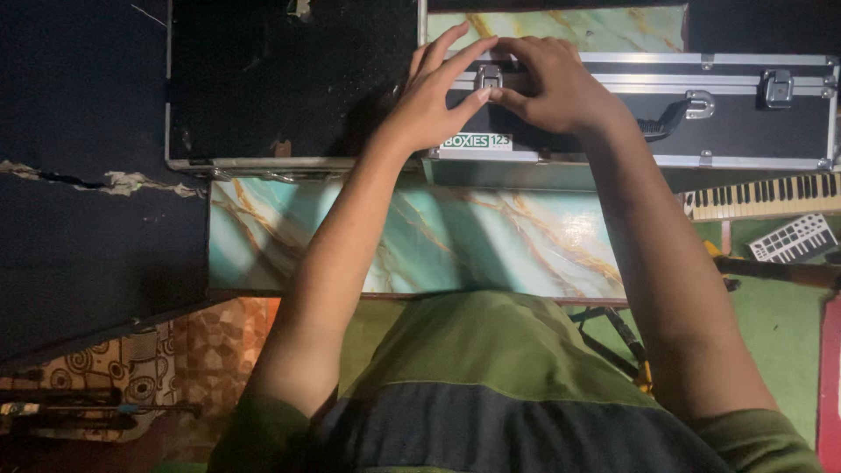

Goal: The person picks up a flight case, opens it, and places a foam insert inside. The person then picks up a black rack-mount electronic device from the floor, places it into the case, and closes the lid.

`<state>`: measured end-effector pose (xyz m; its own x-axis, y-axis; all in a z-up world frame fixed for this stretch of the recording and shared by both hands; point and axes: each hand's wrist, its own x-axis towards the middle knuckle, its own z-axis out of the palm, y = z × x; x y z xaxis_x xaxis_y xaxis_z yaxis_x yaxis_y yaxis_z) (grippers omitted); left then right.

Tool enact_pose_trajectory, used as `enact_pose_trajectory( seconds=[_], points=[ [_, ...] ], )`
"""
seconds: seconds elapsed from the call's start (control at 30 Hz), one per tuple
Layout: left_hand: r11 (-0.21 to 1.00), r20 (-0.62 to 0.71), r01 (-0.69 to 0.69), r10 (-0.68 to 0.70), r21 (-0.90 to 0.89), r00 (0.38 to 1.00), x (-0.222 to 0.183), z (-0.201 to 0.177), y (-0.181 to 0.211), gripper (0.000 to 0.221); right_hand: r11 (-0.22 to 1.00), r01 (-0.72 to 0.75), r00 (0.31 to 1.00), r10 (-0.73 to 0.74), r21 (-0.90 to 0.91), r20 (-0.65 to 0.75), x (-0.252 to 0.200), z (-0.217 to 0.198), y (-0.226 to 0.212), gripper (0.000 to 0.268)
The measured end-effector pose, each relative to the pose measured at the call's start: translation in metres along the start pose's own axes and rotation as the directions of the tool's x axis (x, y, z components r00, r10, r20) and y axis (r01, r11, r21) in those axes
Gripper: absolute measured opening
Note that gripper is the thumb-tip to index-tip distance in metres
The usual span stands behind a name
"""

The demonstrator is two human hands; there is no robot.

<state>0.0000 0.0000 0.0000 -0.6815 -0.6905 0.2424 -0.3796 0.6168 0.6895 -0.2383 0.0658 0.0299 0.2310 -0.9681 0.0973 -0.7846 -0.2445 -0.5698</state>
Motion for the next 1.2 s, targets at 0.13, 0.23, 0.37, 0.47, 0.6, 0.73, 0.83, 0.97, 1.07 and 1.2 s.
enact_pose_trajectory(
  seconds=[0.13,0.23,0.37,0.47,0.6,0.73,0.83,0.97,1.07,1.2],
  points=[
    [0.999,-0.008,-0.018,0.019,0.036,1.000,0.002,0.002,0.002,0.060,0.996,0.085,0.994,-0.086,-0.018,-0.070,-0.003,0.001,-0.002,0.068],
    [1.000,-0.034,-0.031,0.031,-0.002,0.999,0.000,-0.001,0.003,0.058,0.994,0.103,0.990,-0.105,-0.025,-0.092,-0.003,0.000,-0.006,0.065],
    [1.000,-0.109,-0.020,0.020,-0.003,0.994,0.000,0.001,0.011,0.049,0.998,0.060,0.990,-0.062,-0.022,-0.123,-0.005,-0.001,-0.014,0.058],
    [0.996,-0.125,0.051,-0.041,0.074,0.991,0.006,0.000,0.015,0.036,0.996,-0.062,0.985,0.051,-0.061,-0.162,-0.009,-0.001,-0.012,0.052],
    [0.982,-0.129,0.174,-0.164,0.076,0.978,0.014,0.008,0.014,0.025,0.950,-0.158,0.977,0.111,-0.268,-0.185,-0.027,-0.006,0.016,0.050],
    [0.983,-0.184,0.151,-0.130,0.103,0.974,0.020,0.018,0.009,0.019,0.892,-0.317,0.937,0.242,-0.321,-0.251,-0.058,-0.028,0.055,0.059],
    [0.983,-0.175,0.171,-0.157,0.068,0.972,0.019,0.018,0.005,0.018,0.848,-0.444,0.889,0.377,-0.290,-0.258,-0.089,-0.047,0.079,0.056],
    [0.980,-0.187,0.195,-0.186,0.029,0.964,0.017,0.015,0.010,0.018,0.809,-0.478,0.868,0.375,-0.341,-0.326,-0.122,-0.072,0.107,0.057],
    [0.978,-0.193,0.207,-0.195,0.041,0.962,0.015,0.014,0.014,0.019,0.798,-0.517,0.836,0.394,-0.309,-0.382,-0.148,-0.077,0.121,0.058],
    [0.943,-0.154,0.324,-0.311,0.071,0.938,0.012,0.016,0.012,0.026,0.787,-0.561,0.798,0.433,-0.255,-0.419,-0.165,-0.081,0.137,0.058]
  ],
)
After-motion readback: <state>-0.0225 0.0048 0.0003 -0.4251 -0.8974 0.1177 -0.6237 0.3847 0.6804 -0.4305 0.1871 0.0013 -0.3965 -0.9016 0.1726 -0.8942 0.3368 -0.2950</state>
